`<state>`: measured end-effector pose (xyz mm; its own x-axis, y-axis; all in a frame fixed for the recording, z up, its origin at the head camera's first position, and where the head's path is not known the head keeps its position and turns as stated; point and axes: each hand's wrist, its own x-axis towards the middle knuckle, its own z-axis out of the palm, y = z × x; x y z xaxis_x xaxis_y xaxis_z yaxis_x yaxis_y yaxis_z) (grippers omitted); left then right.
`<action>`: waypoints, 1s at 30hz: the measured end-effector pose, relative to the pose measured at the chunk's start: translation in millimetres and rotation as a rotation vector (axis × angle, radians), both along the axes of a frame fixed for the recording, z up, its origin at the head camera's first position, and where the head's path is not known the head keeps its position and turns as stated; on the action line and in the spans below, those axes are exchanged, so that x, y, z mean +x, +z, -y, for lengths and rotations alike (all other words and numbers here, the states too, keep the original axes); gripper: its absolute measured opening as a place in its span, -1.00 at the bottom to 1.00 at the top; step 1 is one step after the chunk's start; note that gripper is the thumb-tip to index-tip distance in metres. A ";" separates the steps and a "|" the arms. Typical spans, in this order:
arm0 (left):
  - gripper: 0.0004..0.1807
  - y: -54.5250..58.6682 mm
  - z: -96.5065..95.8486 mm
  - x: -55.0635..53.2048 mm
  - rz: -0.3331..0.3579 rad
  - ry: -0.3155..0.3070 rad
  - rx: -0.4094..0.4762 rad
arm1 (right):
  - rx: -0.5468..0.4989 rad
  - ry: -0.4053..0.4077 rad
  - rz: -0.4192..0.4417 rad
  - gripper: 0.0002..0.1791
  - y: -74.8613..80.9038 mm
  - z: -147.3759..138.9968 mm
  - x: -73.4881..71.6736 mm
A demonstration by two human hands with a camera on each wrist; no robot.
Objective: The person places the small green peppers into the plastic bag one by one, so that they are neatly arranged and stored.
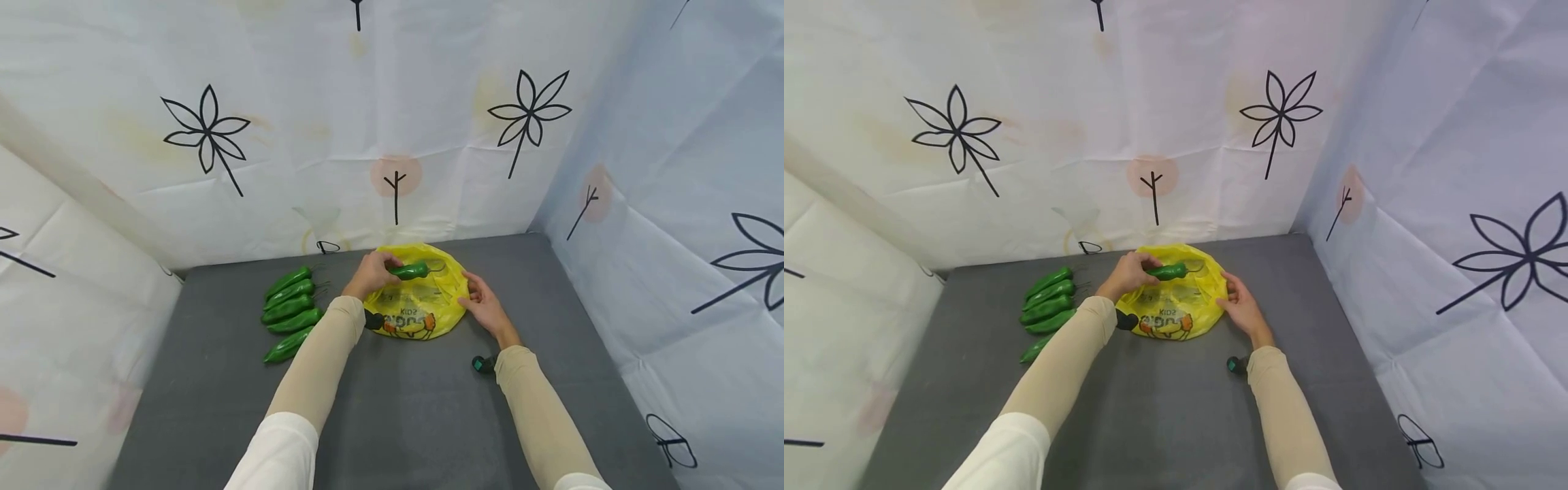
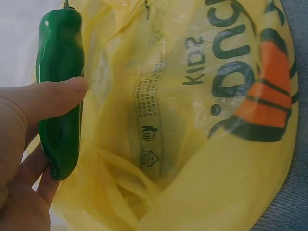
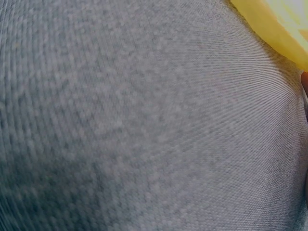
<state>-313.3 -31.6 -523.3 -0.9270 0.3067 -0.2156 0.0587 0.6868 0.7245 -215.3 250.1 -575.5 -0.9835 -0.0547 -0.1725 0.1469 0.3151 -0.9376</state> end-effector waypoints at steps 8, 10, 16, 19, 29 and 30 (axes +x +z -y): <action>-0.62 -7.2 -4.5 1.7 -0.027 -0.027 -0.023 | 0.009 0.015 0.006 -0.27 25.2 6.4 8.8; -0.61 -7.8 -5.4 2.0 -0.029 -0.036 -0.035 | 0.017 0.016 0.000 -0.28 25.5 7.1 9.6; -0.60 -8.7 -7.7 1.1 -0.033 -0.045 -0.024 | 0.014 -0.002 -0.019 -0.27 0.9 1.2 2.2; -0.58 -8.4 -8.1 1.5 -0.019 -0.045 -0.012 | 0.026 -0.016 -0.027 -0.27 -16.8 -3.2 -3.4; -0.53 -8.7 -5.4 3.5 -0.025 -0.088 0.011 | 0.038 -0.014 -0.034 -0.27 -19.1 -3.2 -4.9; -0.52 -8.8 -4.6 3.9 -0.039 -0.105 0.003 | 0.036 -0.015 -0.033 -0.28 -19.4 -2.9 -5.0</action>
